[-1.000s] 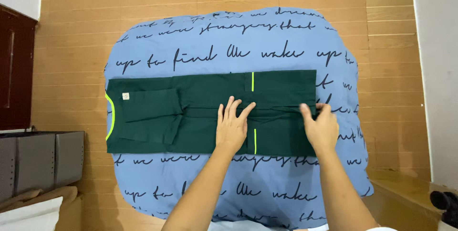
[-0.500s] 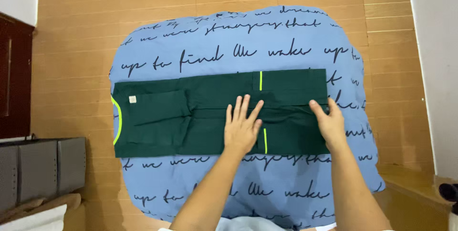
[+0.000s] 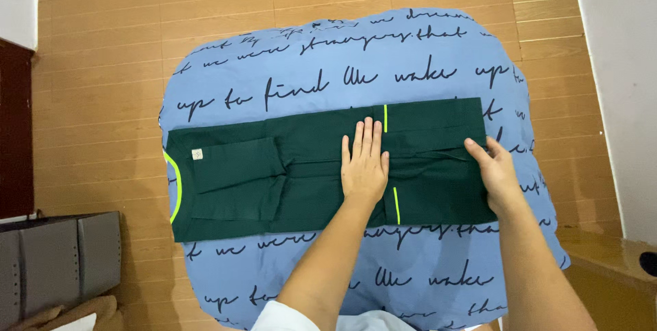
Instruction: The person picks up a green shirt from a pile of clothes, spreads it out on a blue ottoman to fold it by hand, and then places the folded shirt inside an open suitcase.
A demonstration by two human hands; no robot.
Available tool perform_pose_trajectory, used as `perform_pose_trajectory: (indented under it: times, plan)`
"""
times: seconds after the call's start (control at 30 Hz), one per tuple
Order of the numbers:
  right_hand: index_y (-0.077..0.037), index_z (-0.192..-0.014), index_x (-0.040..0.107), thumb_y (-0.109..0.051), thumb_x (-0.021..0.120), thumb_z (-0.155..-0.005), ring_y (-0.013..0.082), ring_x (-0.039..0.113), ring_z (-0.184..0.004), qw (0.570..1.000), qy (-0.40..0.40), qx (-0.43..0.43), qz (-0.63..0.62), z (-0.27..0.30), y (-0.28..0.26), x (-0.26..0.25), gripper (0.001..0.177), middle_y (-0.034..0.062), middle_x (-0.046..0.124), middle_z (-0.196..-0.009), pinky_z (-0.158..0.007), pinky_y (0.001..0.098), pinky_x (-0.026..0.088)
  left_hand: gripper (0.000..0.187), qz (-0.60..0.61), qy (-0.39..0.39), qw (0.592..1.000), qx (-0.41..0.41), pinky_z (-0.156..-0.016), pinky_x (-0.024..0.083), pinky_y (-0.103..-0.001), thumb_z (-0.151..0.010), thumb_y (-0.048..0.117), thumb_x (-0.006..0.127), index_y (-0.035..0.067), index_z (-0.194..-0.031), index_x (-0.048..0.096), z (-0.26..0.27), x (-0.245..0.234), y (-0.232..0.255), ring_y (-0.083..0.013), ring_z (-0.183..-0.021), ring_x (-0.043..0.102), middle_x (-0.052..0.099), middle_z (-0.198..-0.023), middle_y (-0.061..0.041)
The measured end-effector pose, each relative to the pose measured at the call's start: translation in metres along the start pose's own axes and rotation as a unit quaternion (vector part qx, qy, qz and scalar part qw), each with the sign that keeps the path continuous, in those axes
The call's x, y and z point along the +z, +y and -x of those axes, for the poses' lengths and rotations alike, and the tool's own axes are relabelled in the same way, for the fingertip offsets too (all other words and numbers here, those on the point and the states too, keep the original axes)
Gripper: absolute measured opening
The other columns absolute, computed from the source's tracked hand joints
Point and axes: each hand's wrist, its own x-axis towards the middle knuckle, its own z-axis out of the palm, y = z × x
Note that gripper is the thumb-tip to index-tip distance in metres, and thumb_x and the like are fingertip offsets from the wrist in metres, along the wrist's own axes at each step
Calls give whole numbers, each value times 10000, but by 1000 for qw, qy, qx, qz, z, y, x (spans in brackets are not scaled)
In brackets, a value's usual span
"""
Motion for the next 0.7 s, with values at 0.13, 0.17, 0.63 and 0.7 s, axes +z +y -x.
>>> perform_pose_trajectory:
  times: [0.13, 0.17, 0.63, 0.7]
  plan:
    - [-99, -1251, 653, -375, 650, -925, 205, 661, -1053, 986, -26, 160, -25, 12, -25, 2, 427, 95, 704, -1163, -918, 371, 499, 658, 55, 20, 998, 3, -1251, 187, -488, -1021, 288, 462, 55, -1606, 274, 4, -1, -4, -243, -1555, 236, 275, -1676, -101]
    - [-86, -1254, 646, -380, 647, -928, 207, 664, -1040, 988, -30, 148, -43, 14, -31, 4, 439, 99, 700, -1165, -911, 373, 509, 644, 98, 27, 995, 0, -1253, 201, -481, -1018, 244, 472, 29, -1599, 296, 4, -1, -6, -252, -1558, 250, 290, -1674, -120]
    - [-6, -1191, 681, -228, 596, -991, 142, 672, -905, 990, -79, 12, -118, 59, -29, 73, 310, 67, 729, -1067, -821, 310, 538, 664, -27, 18, 999, -15, -1239, 196, -458, -962, 190, 489, 75, -1598, 338, -1, 9, -9, -213, -1552, 216, 295, -1677, -65]
    - [32, -1196, 700, -232, 622, -1035, 119, 594, -864, 994, -76, -42, -66, 61, -23, 96, 319, 52, 692, -1034, -772, 310, 492, 681, -40, 9, 999, -19, -1236, 179, -462, -954, 214, 479, 91, -1604, 320, 0, 10, -10, -204, -1551, 193, 286, -1678, -52]
